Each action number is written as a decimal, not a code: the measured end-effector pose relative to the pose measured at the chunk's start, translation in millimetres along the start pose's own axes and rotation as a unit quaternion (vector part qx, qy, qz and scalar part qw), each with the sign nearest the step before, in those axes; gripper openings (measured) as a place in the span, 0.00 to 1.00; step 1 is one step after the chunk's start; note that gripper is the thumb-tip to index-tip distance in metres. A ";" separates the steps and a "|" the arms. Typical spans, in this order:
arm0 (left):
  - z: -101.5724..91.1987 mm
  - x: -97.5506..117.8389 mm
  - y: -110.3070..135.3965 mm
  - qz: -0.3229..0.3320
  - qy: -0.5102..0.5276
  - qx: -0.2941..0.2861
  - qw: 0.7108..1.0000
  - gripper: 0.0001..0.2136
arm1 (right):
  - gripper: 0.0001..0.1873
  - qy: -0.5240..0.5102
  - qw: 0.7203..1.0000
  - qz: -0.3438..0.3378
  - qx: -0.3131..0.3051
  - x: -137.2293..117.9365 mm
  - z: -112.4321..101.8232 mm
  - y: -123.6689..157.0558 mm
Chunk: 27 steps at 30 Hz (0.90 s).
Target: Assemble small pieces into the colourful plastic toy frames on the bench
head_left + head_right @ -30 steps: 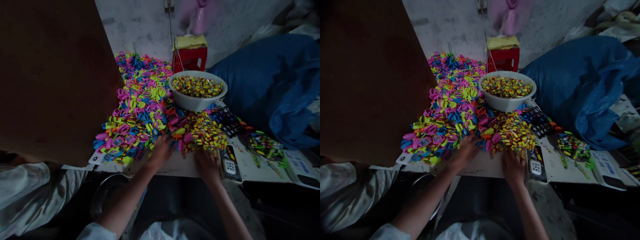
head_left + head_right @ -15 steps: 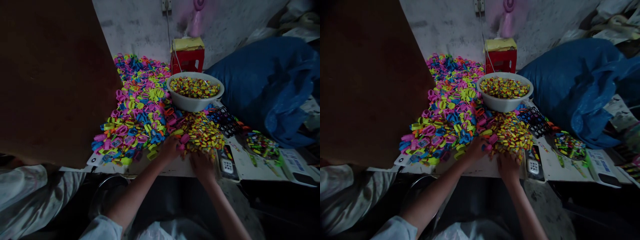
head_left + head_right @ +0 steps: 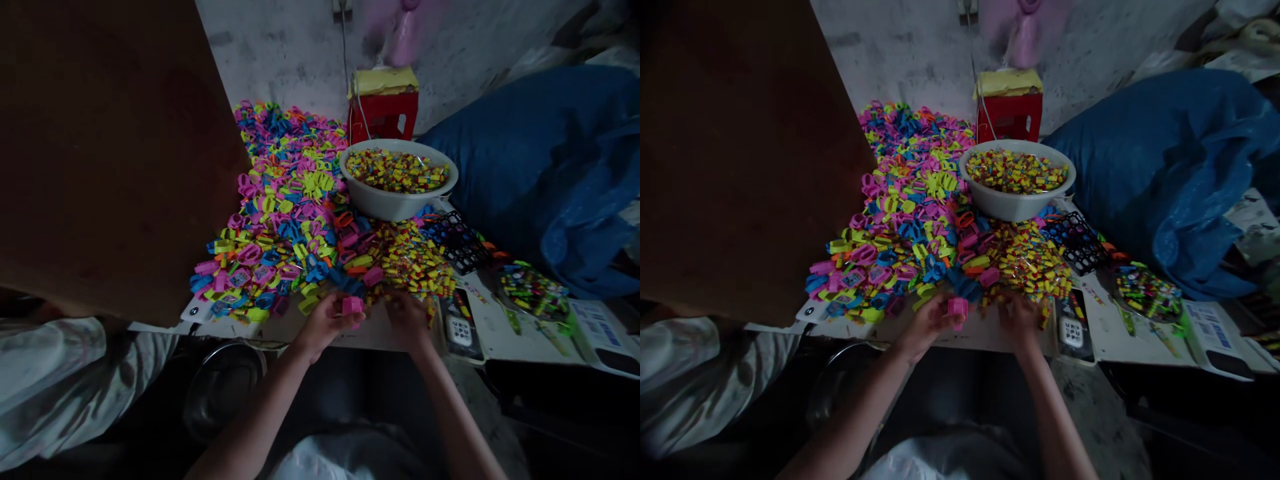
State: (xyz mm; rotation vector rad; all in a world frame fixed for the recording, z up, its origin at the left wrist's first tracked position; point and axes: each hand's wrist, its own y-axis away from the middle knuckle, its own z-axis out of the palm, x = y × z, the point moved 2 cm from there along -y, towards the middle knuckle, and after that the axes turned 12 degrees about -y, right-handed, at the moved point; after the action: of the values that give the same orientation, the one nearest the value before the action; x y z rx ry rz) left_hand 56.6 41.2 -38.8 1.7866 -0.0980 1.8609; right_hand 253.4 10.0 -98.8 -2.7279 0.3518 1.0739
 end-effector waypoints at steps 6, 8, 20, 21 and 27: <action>3.4 12.9 23.8 0.024 -0.107 -0.045 0.993 0.26 | 0.07 -0.365 0.920 -0.139 -0.039 -51.6 -29.8 44.5; 4.8 14.3 27.7 0.040 -0.159 -0.046 0.985 0.25 | 0.06 -0.346 0.926 -0.151 -0.007 -62.4 -36.2 53.4; 5.7 29.9 37.9 0.119 -0.351 0.021 0.929 0.23 | 0.11 -0.145 0.960 -0.241 -0.004 -77.7 -50.1 62.3; 4.7 28.0 37.2 0.108 -0.349 0.017 0.931 0.24 | 0.12 -0.111 0.962 -0.250 -0.013 -79.5 -51.2 62.4; -2.3 1.7 29.8 -0.047 -0.232 -0.061 0.970 0.29 | 0.05 0.003 0.960 -0.272 -0.073 -81.6 -50.4 67.4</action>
State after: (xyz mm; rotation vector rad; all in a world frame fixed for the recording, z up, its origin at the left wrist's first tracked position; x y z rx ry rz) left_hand 41.8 17.6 -28.1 2.0658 -0.2883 1.3109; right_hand 208.7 -55.1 -12.3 -2.6943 -0.4738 0.9578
